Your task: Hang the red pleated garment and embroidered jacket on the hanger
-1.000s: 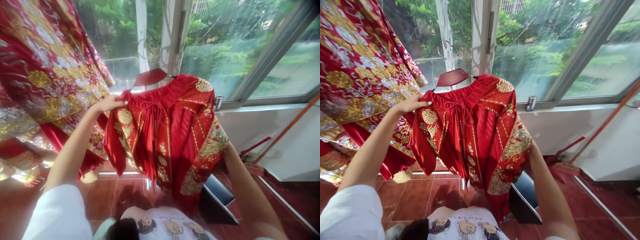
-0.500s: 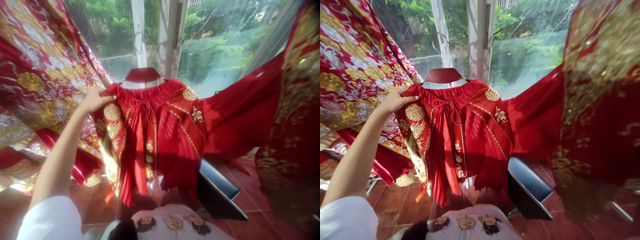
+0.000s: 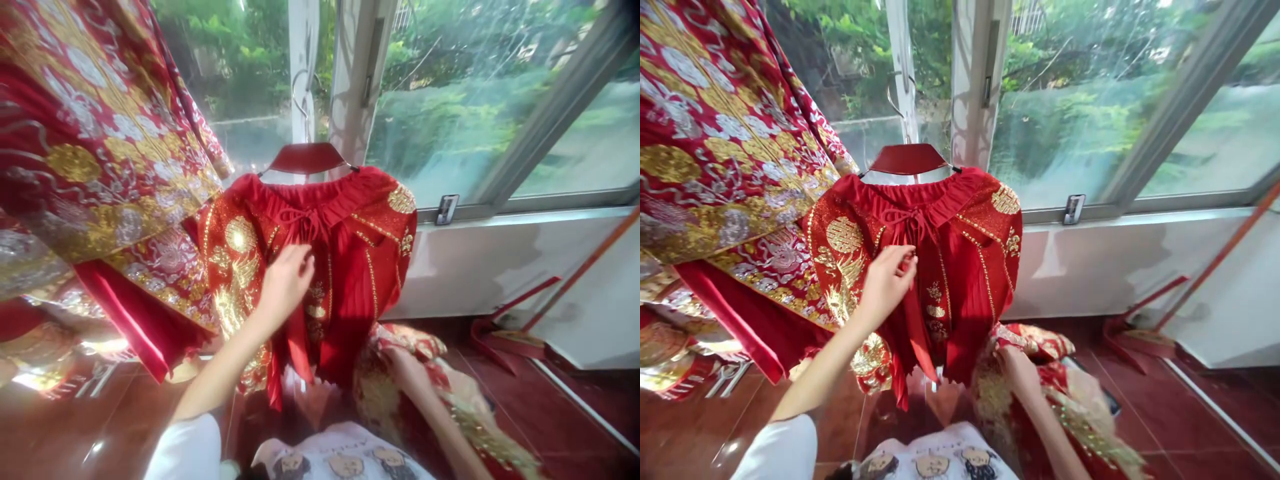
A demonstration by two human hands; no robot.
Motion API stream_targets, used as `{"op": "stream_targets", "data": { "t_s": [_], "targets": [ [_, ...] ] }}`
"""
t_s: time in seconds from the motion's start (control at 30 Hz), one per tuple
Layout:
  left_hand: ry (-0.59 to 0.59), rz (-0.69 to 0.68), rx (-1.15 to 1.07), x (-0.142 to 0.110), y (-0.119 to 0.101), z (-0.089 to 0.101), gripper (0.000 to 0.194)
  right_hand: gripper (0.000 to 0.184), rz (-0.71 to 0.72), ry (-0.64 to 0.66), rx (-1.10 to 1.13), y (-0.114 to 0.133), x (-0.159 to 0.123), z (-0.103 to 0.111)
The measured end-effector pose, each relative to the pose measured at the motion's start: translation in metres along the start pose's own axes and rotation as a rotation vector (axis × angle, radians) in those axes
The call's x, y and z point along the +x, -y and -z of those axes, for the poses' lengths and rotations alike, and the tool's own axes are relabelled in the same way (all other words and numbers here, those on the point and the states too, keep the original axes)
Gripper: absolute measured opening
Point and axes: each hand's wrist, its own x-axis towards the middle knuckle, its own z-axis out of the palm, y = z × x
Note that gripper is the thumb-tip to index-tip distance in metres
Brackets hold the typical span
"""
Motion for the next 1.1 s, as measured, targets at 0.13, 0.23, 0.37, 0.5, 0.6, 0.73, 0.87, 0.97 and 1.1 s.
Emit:
{"op": "stream_targets", "data": {
  "t_s": [0.13, 0.23, 0.37, 0.5, 0.6, 0.73, 0.87, 0.97, 1.1],
  "targets": [
    [-0.059, 0.208, 0.028, -0.001, 0.004, -0.044, 0.035, 0.038, -0.115, 0.102, -0.030, 0.001, 0.003, -0.074],
    [-0.134, 0.295, 0.117, 0.010, 0.013, -0.049, 0.033, 0.040, -0.148, 0.111, -0.039, -0.005, 0.008, -0.085],
    [-0.150, 0.386, 0.208, 0.022, 0.017, -0.049, 0.024, 0.032, -0.160, 0.157, -0.042, -0.002, 0.016, -0.078],
    [-0.094, 0.388, 0.344, 0.030, 0.017, -0.055, 0.024, 0.032, -0.190, 0.201, -0.072, 0.009, 0.014, -0.071],
    [0.022, 0.381, 0.413, 0.026, 0.013, -0.060, 0.027, 0.030, -0.193, 0.208, -0.132, 0.028, 0.009, -0.049],
    [0.355, 0.375, 0.424, -0.025, 0.005, -0.070, 0.030, 0.036, 0.230, 0.223, 0.182, 0.075, -0.003, 0.027],
    [0.649, 0.348, 0.368, -0.111, 0.004, -0.082, 0.029, 0.035, 0.706, -0.199, 0.592, 0.125, -0.014, 0.121],
    [0.693, 0.337, 0.359, -0.142, 0.009, -0.079, 0.027, 0.026, 0.963, -0.692, 0.606, 0.149, -0.001, 0.170],
    [0.663, 0.236, 0.273, -0.098, 0.011, -0.046, 0.017, 0.033, 1.082, -0.892, 0.496, 0.170, 0.047, 0.206]
  ]
}}
